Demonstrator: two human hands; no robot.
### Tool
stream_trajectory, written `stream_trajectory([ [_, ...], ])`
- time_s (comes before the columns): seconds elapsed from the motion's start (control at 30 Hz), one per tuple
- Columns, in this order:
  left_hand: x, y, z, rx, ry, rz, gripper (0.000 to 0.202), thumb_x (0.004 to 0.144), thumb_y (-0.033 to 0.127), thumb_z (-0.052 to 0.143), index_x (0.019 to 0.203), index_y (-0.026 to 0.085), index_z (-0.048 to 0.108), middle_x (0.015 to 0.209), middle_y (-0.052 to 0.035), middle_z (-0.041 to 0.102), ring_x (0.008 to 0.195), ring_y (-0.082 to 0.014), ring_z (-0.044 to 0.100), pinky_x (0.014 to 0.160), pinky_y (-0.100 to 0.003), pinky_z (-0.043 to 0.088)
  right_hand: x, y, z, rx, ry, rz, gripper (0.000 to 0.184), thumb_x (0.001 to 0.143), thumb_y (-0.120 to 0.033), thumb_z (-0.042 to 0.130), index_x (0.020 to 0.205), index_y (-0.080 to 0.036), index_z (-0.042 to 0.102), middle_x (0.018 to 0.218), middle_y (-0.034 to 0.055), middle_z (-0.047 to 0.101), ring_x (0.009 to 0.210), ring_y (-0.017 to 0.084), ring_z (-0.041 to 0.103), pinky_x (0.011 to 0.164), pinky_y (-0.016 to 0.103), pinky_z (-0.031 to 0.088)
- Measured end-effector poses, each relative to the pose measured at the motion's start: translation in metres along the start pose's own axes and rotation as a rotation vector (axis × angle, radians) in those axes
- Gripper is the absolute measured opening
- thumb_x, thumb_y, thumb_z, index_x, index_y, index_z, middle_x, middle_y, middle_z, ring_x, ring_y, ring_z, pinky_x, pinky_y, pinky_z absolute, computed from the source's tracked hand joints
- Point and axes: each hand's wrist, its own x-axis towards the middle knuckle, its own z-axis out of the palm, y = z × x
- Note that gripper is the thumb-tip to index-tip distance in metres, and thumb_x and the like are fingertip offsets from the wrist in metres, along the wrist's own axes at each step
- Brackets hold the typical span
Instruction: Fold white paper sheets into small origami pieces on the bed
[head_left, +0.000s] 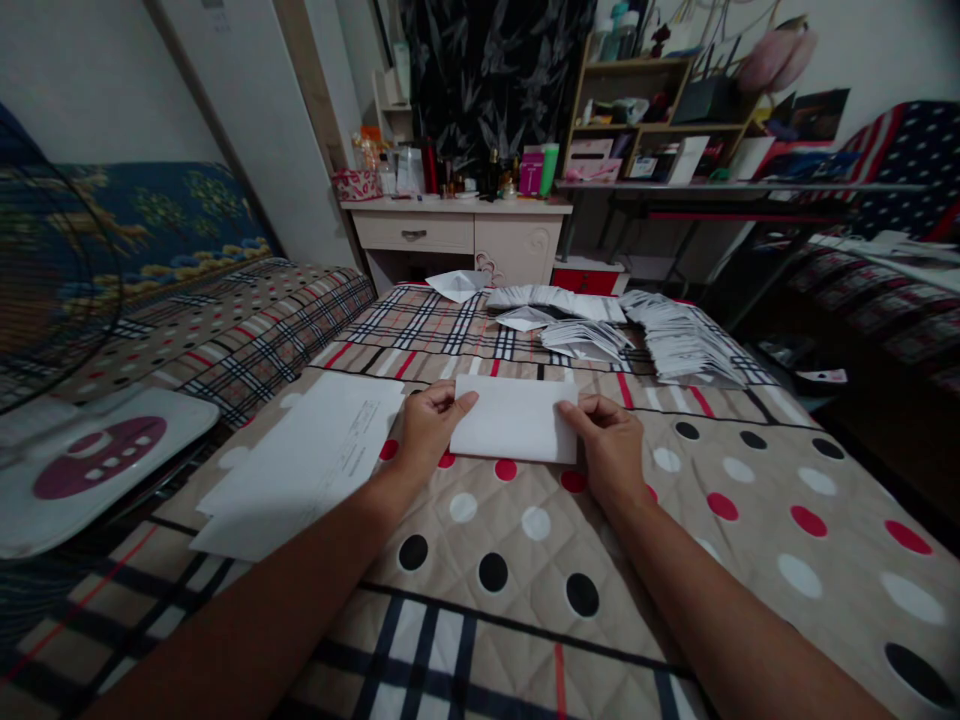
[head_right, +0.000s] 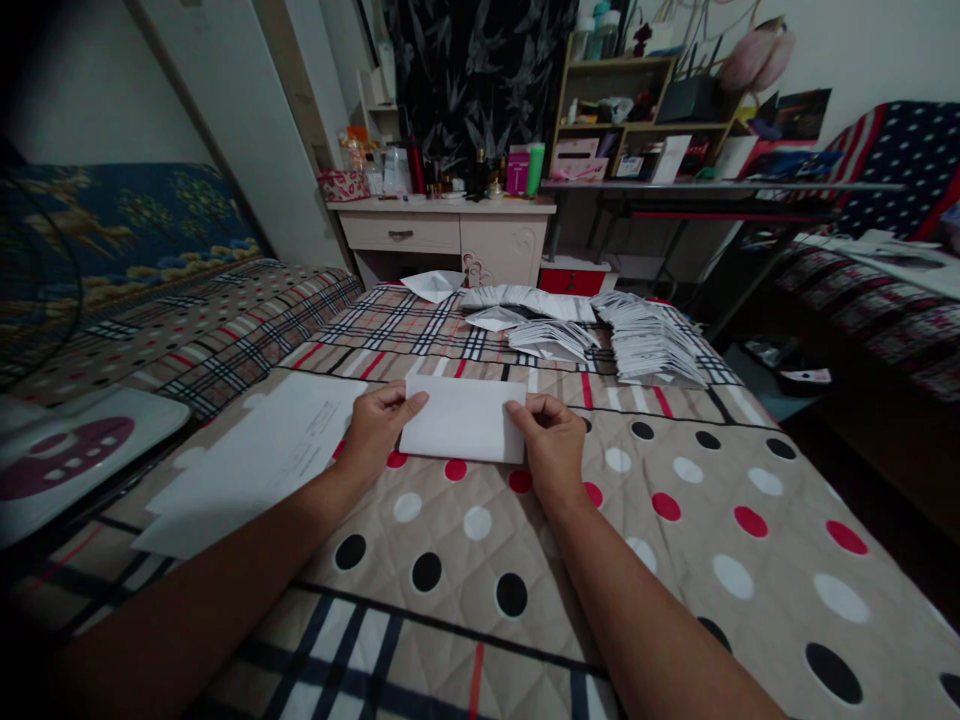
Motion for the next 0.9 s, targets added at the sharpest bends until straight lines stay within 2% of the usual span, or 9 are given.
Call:
stream_trajectory([
  [0.2, 0.0, 0.0, -0.002, 0.015, 0.014, 0.034, 0.027, 0.076, 0.04, 0.071, 0.062, 0.016, 0.068, 0.072, -0.0005, 0.06, 0.068, -0.0131, 0.054, 0.059, -0.022, 0.041, 0.001, 0.0, 0.001, 0.054, 0.023, 0.027, 0.027, 0.057, -0.029, 0.086, 0.056, -0.019, 0.061, 0.072, -0.0008, 0.062, 0.064, 0.012, 0.053, 0.055, 0.025, 0.039],
  [0.5, 0.0, -0.002, -0.003, 0.008, 0.018, 0.016, 0.016, 0.071, 0.032, 0.076, 0.068, 0.017, 0.073, 0.073, -0.0007, 0.066, 0.07, -0.0146, 0.058, 0.065, -0.025, 0.045, 0.003, 0.004, 0.0, 0.093, 0.034, 0.033, 0.027, 0.054, -0.024, 0.086, 0.054, -0.019, 0.059, 0.08, 0.0001, 0.063, 0.075, 0.014, 0.057, 0.064, 0.026, 0.043],
  [0.67, 0.002, -0.008, -0.004, -0.094, 0.042, -0.033, 0.025, 0.073, 0.039, 0.076, 0.084, 0.017, 0.078, 0.086, -0.0034, 0.072, 0.08, -0.0168, 0.062, 0.073, -0.026, 0.047, 0.004, 0.003, 0.001, 0.094, 0.012, 0.053, 0.027, 0.052, -0.022, 0.086, 0.054, -0.019, 0.06, 0.084, 0.0006, 0.065, 0.078, 0.015, 0.058, 0.066, 0.026, 0.043],
  [0.9, 0.003, -0.011, -0.004, -0.102, 0.043, -0.069, 0.029, 0.069, 0.04, 0.078, 0.085, 0.015, 0.078, 0.085, -0.0037, 0.073, 0.079, -0.0168, 0.063, 0.07, -0.026, 0.046, 0.002, 0.001, 0.001, 0.098, 0.002, 0.067, 0.027, 0.052, -0.022, 0.086, 0.053, -0.018, 0.06, 0.078, -0.0008, 0.064, 0.071, 0.013, 0.057, 0.062, 0.025, 0.043],
])
